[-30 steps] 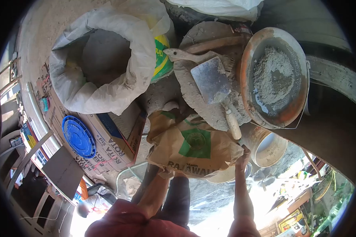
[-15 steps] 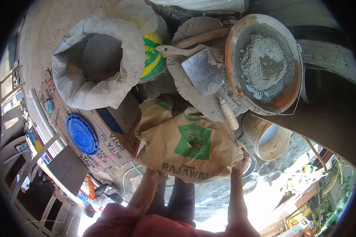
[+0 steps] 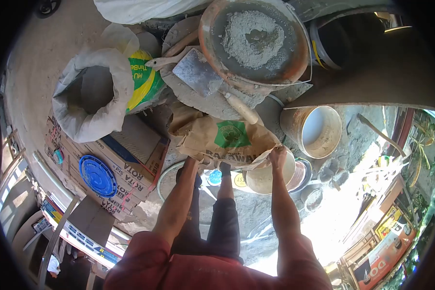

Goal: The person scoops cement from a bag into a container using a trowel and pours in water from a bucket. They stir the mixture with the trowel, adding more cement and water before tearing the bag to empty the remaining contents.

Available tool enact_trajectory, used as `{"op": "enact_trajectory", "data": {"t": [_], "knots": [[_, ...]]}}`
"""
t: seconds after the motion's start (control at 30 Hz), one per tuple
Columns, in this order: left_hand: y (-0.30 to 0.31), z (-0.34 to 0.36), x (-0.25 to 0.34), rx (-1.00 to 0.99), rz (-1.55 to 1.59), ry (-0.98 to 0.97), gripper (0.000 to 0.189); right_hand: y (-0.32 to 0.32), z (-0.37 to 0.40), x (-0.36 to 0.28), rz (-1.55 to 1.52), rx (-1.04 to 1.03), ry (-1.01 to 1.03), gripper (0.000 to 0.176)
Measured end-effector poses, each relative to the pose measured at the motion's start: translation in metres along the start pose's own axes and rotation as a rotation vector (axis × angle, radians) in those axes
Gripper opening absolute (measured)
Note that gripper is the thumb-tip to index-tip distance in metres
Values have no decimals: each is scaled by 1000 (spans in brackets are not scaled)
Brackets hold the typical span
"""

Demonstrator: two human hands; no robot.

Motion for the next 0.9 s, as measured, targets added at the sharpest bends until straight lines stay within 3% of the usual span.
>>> {"op": "enact_trajectory", "data": {"t": [0.07, 0.13, 0.2, 0.27, 0.33, 0.4, 0.43, 0.53, 0.6, 0.67, 0.73, 0.8, 0.9], "knots": [[0, 8, 12, -8, 117, -10, 30, 17, 11, -42, 79, 81, 226, 36], [4, 19, 28, -17, 222, -16, 31, 30, 19, -57, 103, 15, 101, 36], [3, 24, 51, -52, 260, -31, 31, 39, 20, -66, 86, 26, 122, 38], [6, 28, 84, -72, -552, -151, 45, 49, 37, -78, 2, 66, 164, 39], [25, 12, 59, -142, -434, -238, 55, 55, 54, -84, -88, 94, 221, 41], [61, 20, 60, 34, -955, -252, 62, 79, 89, -68, -230, 317, 261, 45], [63, 46, 78, -3, -971, -190, 71, 87, 108, -61, -255, 295, 195, 47], [82, 105, 101, -23, -841, -82, 65, 124, 182, -43, -374, 262, 121, 41], [111, 131, 86, -59, -799, -89, 61, 142, 223, -8, -336, 252, 120, 39], [124, 165, 83, -84, -752, -101, 56, 145, 252, 43, -401, 103, 26, 46], [148, 204, 79, 95, -859, 38, 47, 151, 274, 101, -214, -8, -49, 43], [167, 234, 63, 82, -846, 61, 47, 154, 292, 157, -101, -120, -81, 40], [185, 269, 50, 95, -793, 76, 45, 170, 315, 210, -110, -124, -156, 37]]}}
Point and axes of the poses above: each hand's wrist, its own z-axis away from the middle knuckle, its own y-axis out of the back of the hand, x = y × z, the point moved 9 cm from there along -z, towards the middle knuckle, and after that the axes turned 6 degrees about -z, right-handed, at the moved point
